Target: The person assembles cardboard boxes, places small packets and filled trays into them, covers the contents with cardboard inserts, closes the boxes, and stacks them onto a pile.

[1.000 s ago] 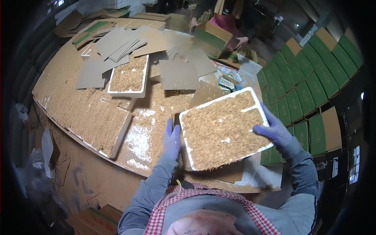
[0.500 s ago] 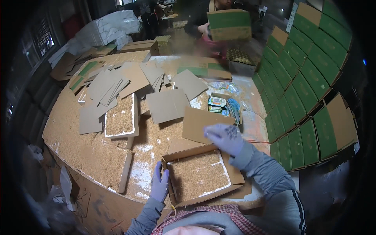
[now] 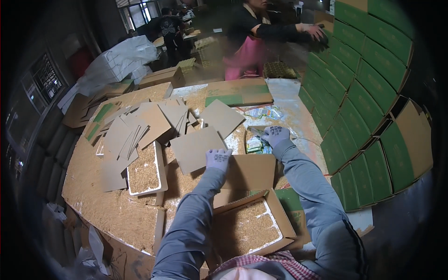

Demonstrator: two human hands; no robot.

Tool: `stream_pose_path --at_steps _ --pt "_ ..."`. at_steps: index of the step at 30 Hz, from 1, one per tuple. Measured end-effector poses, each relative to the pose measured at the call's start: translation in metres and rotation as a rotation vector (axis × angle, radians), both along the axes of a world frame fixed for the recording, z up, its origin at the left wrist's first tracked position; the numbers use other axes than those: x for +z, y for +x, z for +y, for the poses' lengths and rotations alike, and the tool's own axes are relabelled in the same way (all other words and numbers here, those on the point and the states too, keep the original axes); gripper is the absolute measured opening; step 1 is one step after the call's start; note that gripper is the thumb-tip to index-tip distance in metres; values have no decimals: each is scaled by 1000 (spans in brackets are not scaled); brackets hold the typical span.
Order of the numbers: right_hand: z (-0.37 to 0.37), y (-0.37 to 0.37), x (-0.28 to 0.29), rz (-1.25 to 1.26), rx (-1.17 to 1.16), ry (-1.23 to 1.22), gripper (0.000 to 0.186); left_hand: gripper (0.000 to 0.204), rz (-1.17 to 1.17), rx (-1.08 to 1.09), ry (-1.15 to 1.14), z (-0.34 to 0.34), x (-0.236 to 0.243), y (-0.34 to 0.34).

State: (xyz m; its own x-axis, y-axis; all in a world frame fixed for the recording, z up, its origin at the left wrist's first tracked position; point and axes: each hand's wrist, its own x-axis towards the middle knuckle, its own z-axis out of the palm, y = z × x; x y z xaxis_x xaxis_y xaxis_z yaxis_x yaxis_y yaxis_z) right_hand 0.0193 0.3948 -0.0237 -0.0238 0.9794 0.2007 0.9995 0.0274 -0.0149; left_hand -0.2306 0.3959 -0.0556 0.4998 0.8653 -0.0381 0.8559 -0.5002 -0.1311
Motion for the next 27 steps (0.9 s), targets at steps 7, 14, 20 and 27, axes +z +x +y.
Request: stream_pose_path --at_steps 7,14,20,27 --pt "-30 98 -24 872 -67 -26 34 42 -301 -167 271 -145 139 -52" --pt "-86 33 37 394 -143 63 35 39 -312 -274 250 -266 93 -75" --pt "-83 46 43 305 -79 -49 44 53 -494 82 243 -177 114 -101" --pt "-157 21 76 715 -35 221 41 32 -783 361 195 -100 114 -180"
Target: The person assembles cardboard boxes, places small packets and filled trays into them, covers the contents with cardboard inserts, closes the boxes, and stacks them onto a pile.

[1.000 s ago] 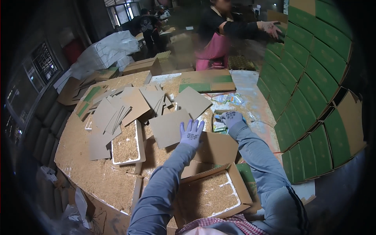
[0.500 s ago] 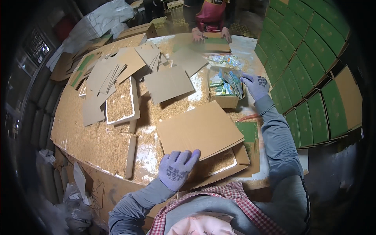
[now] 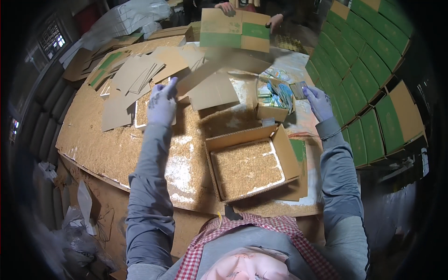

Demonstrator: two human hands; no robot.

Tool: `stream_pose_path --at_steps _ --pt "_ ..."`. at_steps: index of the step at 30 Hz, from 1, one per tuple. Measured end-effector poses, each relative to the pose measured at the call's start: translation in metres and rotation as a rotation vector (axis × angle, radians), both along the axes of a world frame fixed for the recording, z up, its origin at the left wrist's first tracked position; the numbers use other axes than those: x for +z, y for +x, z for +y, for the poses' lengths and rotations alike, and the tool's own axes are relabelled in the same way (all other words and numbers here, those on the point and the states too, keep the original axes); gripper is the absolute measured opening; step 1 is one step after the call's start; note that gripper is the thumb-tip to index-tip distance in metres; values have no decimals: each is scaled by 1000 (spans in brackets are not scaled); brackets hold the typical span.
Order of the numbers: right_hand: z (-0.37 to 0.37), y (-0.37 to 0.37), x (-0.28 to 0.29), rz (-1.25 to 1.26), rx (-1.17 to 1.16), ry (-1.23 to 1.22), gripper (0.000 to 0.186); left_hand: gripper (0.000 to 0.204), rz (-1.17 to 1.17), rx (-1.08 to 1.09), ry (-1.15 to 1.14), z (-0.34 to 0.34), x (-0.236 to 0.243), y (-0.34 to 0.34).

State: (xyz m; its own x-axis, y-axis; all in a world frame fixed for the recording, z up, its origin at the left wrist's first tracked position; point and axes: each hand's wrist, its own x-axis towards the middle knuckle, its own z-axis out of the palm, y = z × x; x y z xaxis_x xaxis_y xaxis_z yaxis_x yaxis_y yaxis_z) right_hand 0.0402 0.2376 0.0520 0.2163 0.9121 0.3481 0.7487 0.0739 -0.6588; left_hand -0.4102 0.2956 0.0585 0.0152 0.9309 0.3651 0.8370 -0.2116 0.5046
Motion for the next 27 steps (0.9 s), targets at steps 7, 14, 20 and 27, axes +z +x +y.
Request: stream_pose_path --at_steps 7,14,20,27 --pt "-38 4 -2 574 184 -70 42 28 -78 -91 -157 31 -33 -56" --pt "-51 -129 -1 1030 421 -316 40 33 -370 -201 170 -37 15 -19" --pt "15 -148 -29 1229 470 -124 42 44 -274 -392 113 -96 48 -8" --pt "10 -179 2 213 317 363 25 19 -728 -284 -225 -103 19 -37"
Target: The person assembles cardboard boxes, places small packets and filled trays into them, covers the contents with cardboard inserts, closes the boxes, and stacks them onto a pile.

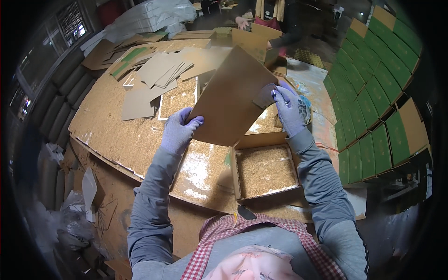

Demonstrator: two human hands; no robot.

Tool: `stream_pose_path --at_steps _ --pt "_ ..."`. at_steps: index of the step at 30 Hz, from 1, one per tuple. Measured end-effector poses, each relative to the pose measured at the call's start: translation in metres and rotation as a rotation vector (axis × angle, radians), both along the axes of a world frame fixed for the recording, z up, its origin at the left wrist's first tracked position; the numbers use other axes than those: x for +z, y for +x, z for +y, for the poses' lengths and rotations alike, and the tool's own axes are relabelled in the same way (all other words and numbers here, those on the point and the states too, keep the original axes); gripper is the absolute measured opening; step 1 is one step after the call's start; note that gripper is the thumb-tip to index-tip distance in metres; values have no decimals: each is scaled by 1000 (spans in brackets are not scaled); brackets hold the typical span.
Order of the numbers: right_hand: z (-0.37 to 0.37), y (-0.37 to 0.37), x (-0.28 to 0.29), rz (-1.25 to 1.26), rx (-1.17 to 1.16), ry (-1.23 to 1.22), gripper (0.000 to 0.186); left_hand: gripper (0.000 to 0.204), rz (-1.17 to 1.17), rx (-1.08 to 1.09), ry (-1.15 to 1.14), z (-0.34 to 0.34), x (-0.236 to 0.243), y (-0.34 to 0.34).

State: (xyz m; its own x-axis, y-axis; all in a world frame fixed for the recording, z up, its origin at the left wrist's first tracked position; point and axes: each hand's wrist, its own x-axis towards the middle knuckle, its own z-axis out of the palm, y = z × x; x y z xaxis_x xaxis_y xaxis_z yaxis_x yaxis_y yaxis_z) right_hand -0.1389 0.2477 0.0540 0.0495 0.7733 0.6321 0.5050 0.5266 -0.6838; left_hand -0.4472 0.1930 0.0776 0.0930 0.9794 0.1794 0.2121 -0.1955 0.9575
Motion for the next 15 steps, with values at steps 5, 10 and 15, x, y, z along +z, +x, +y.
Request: stream_pose_path --at_steps 5,10,15 --pt "-14 -4 10 -1 3 7 24 24 57 207 112 16 -19 -15" --pt "-38 18 33 249 293 -487 17 39 -246 414 -35 29 -27 -26" --pt "-17 102 -6 566 35 -234 18 32 -631 520 300 27 -40 -47"
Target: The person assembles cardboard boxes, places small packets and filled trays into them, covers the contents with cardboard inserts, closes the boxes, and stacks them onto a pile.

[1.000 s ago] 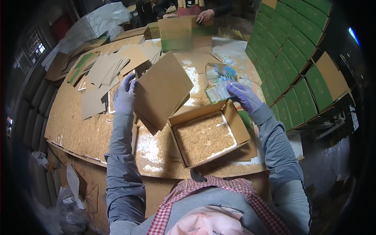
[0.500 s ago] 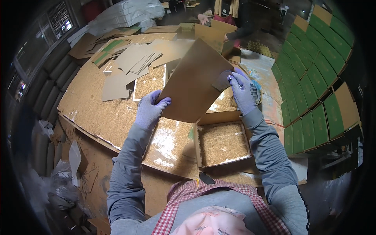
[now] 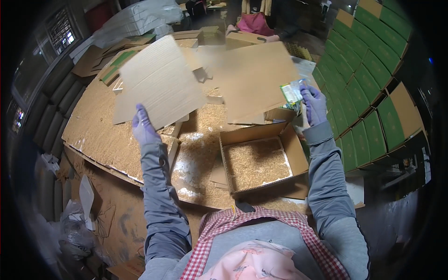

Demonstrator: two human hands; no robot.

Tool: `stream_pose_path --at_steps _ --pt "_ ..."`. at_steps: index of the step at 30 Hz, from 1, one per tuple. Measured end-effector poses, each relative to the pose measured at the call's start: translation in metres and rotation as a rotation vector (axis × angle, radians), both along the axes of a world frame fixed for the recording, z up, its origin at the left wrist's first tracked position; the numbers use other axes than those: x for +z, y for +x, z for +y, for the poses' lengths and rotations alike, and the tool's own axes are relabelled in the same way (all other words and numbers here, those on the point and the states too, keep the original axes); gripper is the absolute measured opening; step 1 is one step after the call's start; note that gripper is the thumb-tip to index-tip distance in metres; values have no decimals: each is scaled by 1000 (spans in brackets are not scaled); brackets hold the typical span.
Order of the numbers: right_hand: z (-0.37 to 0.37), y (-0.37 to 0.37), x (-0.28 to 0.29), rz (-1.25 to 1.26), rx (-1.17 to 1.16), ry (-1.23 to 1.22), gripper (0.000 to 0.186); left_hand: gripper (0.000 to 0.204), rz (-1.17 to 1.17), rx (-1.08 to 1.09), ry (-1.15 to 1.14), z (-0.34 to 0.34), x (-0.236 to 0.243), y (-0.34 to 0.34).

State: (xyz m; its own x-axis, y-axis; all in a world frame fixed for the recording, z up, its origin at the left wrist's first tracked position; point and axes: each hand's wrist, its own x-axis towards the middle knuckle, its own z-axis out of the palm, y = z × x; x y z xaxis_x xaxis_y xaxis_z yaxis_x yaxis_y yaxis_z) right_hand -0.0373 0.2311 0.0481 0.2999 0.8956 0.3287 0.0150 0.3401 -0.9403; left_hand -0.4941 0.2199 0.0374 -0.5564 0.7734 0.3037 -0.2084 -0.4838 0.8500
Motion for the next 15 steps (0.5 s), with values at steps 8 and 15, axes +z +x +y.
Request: stream_pose_path --at_steps 8,15 --pt "-32 59 -40 -711 -471 4 24 18 1924 -393 223 -120 -41 173" --pt "-111 -57 -94 -1793 560 304 35 41 1493 -1165 98 -102 -64 162"
